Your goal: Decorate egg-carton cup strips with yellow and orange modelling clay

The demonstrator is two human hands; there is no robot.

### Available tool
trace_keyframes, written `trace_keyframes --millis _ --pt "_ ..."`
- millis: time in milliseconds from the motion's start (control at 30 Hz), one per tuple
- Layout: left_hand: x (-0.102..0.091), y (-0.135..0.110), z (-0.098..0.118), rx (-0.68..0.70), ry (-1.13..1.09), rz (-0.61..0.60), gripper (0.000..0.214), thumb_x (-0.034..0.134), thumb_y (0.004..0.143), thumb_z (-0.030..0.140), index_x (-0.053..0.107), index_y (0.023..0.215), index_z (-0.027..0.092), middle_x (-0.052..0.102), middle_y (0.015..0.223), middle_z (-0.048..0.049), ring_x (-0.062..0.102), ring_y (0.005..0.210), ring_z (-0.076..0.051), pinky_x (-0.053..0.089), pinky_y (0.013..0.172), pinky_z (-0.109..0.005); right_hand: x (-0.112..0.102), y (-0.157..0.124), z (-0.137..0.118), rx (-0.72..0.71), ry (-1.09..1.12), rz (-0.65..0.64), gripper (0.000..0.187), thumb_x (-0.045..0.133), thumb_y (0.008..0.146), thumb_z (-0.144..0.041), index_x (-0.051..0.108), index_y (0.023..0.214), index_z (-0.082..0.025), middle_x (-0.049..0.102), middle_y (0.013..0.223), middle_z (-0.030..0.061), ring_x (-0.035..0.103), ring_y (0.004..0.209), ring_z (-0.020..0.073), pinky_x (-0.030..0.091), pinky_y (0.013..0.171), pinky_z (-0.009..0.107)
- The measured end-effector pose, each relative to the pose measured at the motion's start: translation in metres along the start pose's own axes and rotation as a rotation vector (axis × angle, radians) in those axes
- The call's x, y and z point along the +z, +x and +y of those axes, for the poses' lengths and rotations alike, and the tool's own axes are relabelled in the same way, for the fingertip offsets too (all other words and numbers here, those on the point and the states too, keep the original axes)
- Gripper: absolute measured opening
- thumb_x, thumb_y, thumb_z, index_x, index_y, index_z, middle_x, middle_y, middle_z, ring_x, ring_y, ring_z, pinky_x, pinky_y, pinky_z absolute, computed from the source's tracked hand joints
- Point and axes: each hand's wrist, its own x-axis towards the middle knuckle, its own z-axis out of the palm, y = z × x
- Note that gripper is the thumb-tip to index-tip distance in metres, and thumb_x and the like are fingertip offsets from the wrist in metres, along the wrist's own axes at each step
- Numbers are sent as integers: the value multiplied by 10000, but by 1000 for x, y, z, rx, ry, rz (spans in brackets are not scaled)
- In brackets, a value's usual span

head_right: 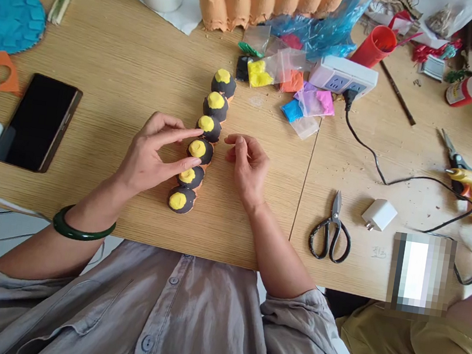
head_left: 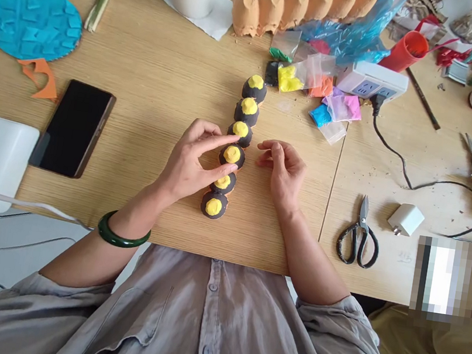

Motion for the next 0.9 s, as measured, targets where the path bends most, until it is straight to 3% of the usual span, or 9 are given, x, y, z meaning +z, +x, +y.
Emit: trace_keyframes --millis 167,267,433,567,633,733,833,900 --pt "-9 -11 3 34 93 64 388 719 1091 495 833 1441 374 695 1558 -116 648 1526 -363 567 1321 -567 2 -2 -1 -9 -29 -1 602 781 958 -847 831 950 -248 843 986 23 686 738 131 648 722 291" --pt "-11 -19 0 81 178 21 357 688 1119 502 822 1436 406 668 1665 -77 583 1630 -386 442 1428 -645 2 -4 -2 -9 -56 -16 598 755 983 -843 823 961 -249 841 1003 27 687 752 134 651 736 298" --pt "-14 -20 -3 223 262 -28 313 703 1129 439 783 1425 502 688 1698 54 562 1681 -328 411 1456 -658 2 -5 -4 -10 -63 -26 592 736 1003 -836 819 960 -251 837 1013 29 686 763 136 652 749 307" --pt "-18 -15 5 173 243 -115 270 743 1112 437 799 1376 442 680 1716 58 445 1767 -384 189 1517 -772 2 -4 -3 -15 -71 -29 587 733 1010 -828 819 958 -251 833 1004 26 680 755 133 638 740 305" --pt "-21 -13 6 213 261 -106 286 735 1111 433 795 1390 423 649 1752 39 501 1734 -378 260 1504 -765 2 -3 -1 -10 -78 -26 587 727 1013 -830 816 952 -253 834 1007 24 681 756 132 638 742 304" --pt "-23 -11 4 265 207 2 365 671 1143 408 744 1496 466 653 1749 27 605 1659 -321 437 1452 -667 1 -3 2 -12 -62 -31 601 735 994 -848 817 947 -255 834 995 20 678 749 131 637 730 300" --pt "-17 -10 2 261 115 45 464 623 1172 368 662 1614 503 658 1746 18 598 1668 -282 473 1435 -574 2 -3 3 -28 -28 -32 576 762 991 -824 825 958 -253 830 977 16 669 730 124 625 710 293" --pt "-10 -9 -1 320 115 16 525 619 1178 340 611 1689 459 641 1766 -18 595 1673 -286 498 1416 -556 2 -2 2 -2 35 -19 530 793 993 -785 832 1011 -256 844 1038 26 695 768 136 649 736 304"
